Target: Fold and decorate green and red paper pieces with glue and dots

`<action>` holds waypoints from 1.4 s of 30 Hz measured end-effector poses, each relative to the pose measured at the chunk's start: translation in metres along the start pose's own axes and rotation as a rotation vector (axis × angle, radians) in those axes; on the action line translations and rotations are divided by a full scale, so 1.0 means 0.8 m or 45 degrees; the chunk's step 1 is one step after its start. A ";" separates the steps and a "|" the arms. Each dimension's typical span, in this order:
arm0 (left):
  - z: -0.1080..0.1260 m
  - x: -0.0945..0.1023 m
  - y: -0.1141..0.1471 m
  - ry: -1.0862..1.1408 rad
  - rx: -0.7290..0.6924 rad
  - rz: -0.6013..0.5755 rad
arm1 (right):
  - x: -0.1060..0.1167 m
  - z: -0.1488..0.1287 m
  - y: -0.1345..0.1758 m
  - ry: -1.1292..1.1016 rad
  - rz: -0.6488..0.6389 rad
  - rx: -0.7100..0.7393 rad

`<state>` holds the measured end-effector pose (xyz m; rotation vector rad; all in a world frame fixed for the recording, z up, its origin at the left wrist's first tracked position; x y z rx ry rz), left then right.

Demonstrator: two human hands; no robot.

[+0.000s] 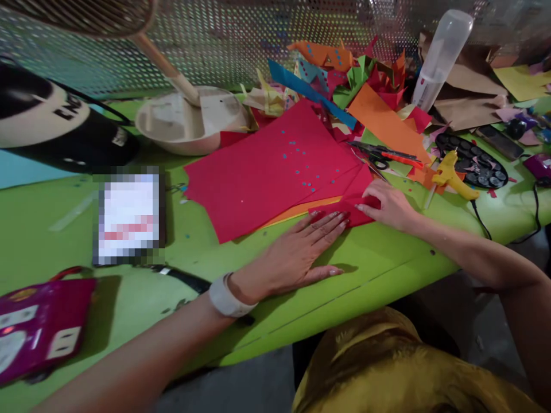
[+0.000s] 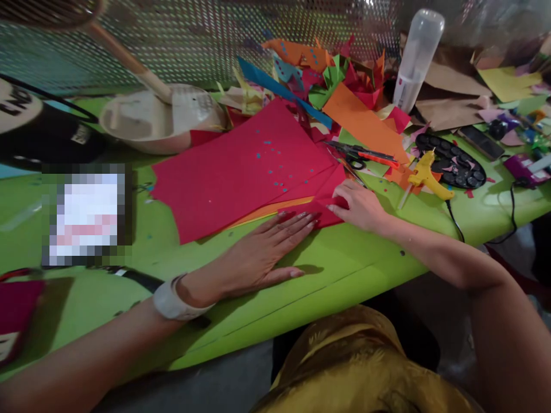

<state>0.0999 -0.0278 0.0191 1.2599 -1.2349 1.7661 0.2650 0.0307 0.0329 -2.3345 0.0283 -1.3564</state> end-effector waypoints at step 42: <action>-0.004 -0.004 0.004 0.031 0.006 0.007 | -0.014 -0.079 0.080 0.321 -0.233 0.638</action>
Point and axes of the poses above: each hand's wrist, its own y-axis away from the middle knuckle, its own x-axis out of the back of the hand, z = x × y, the point moved 8 cm from there along -y, towards the middle knuckle, and after that the axes turned 15 degrees about z, right-handed, at the moved point
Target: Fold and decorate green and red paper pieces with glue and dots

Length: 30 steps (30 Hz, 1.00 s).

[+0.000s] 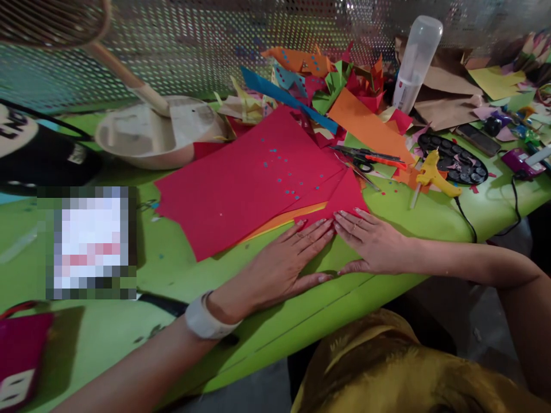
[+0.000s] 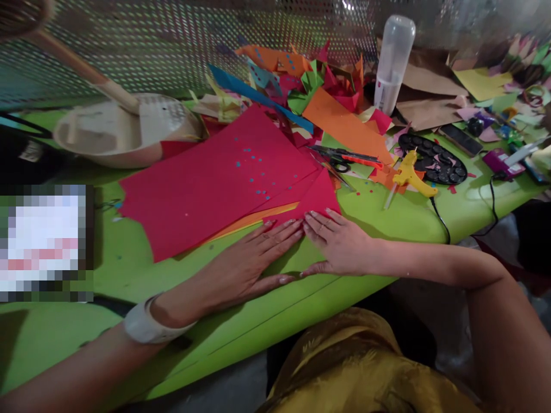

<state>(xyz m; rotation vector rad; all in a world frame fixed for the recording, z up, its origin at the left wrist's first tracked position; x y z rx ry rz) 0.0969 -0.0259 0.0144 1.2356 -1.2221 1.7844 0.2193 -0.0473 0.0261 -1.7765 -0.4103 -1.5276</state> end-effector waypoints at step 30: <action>0.005 0.007 -0.007 0.025 0.002 -0.014 | 0.034 0.068 -0.034 -0.434 -0.357 -0.798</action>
Point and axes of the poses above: each hand's wrist, its own y-axis away from the middle knuckle, its own x-axis out of the back of the hand, z = x × y, the point moved 8 cm from there along -y, towards the middle knuckle, and after that the axes turned 15 degrees about z, right-handed, at the moved point
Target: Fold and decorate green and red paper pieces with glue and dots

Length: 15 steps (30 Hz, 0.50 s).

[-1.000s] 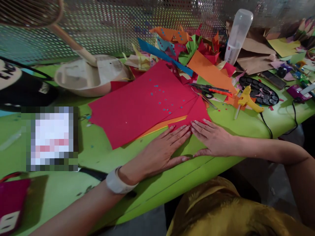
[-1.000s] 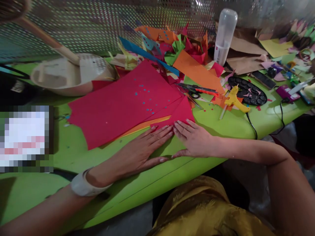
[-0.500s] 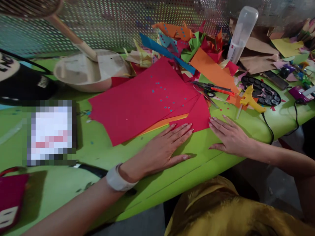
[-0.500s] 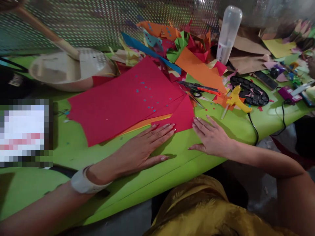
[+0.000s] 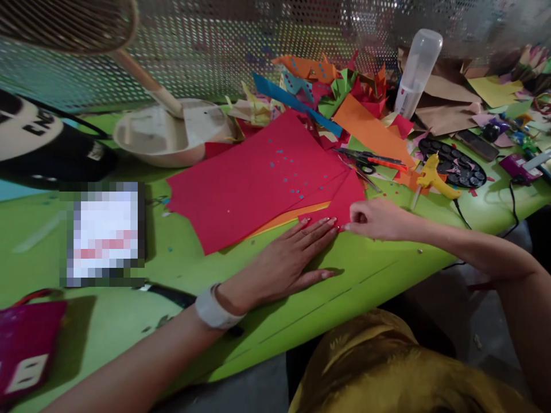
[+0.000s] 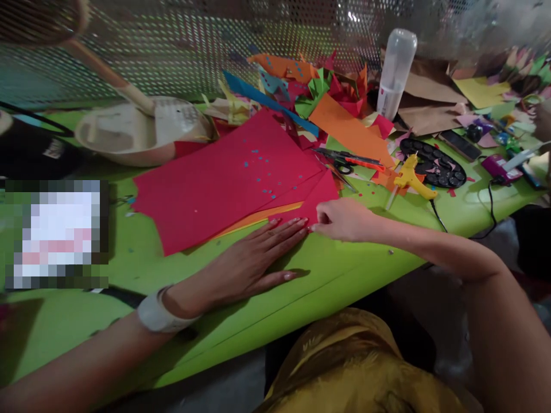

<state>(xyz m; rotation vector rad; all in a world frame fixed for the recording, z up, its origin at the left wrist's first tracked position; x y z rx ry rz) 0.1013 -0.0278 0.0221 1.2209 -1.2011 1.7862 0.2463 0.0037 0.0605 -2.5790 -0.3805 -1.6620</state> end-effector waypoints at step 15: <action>0.002 0.002 -0.001 0.041 -0.010 0.026 | -0.047 0.049 -0.024 -0.565 -0.468 -0.365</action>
Point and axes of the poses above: each hand's wrist, its own y-axis away from the middle knuckle, its own x-axis out of the back of the hand, z = x × y, the point moved 8 cm from there along -y, towards the middle knuckle, and after that the axes turned 15 degrees about z, right-handed, at the moved point
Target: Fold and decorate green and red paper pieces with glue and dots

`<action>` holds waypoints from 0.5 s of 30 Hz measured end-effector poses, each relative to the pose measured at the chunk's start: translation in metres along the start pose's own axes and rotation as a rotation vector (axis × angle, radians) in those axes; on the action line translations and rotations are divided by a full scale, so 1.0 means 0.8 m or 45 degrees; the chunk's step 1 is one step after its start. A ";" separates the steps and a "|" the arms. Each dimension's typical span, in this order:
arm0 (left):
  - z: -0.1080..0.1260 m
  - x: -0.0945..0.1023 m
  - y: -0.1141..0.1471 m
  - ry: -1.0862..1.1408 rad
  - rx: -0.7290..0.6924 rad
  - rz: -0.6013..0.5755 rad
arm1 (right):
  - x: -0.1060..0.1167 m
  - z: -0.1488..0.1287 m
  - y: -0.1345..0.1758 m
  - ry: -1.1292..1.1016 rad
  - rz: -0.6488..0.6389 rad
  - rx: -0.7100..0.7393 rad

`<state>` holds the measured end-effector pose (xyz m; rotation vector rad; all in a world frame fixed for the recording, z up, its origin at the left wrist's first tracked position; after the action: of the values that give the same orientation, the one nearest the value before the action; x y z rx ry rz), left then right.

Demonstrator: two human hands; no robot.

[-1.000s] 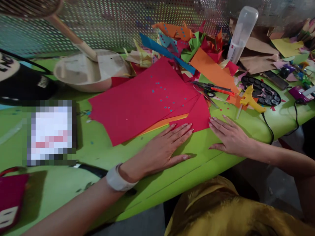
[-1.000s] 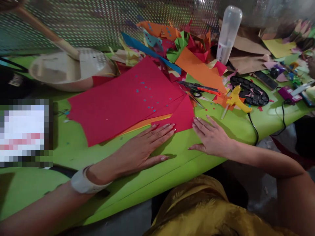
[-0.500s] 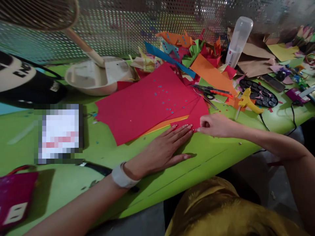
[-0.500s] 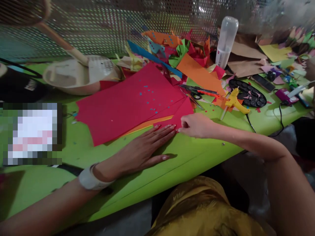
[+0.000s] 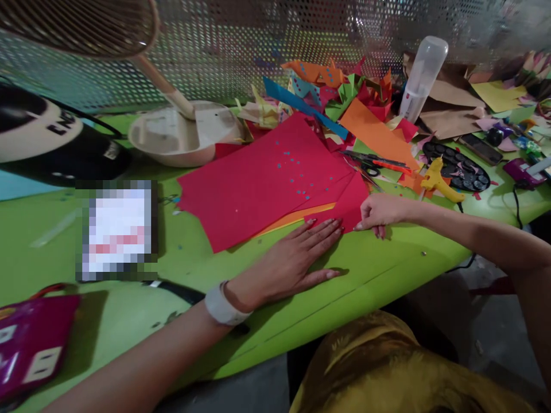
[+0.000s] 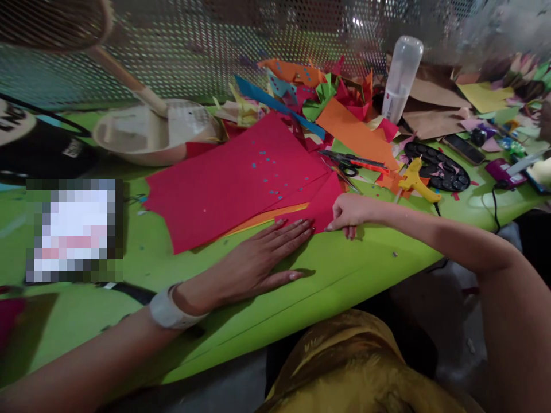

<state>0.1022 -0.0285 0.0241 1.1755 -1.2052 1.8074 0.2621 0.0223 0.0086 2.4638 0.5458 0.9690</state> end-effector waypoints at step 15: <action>-0.005 -0.002 0.000 -0.007 0.031 -0.034 | 0.050 0.016 0.032 -0.037 0.136 -0.058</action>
<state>0.1020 -0.0248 0.0218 1.2059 -1.1685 1.8052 0.3037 0.0178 0.0349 2.4835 0.3815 0.9738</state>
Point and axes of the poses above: each hand's wrist, its own y-axis away from the middle knuckle, its own x-axis out of the back of the hand, z = x × y, the point moved 8 cm from there along -y, towards the middle knuckle, and after that the axes turned 15 degrees about z, right-handed, at the moved point
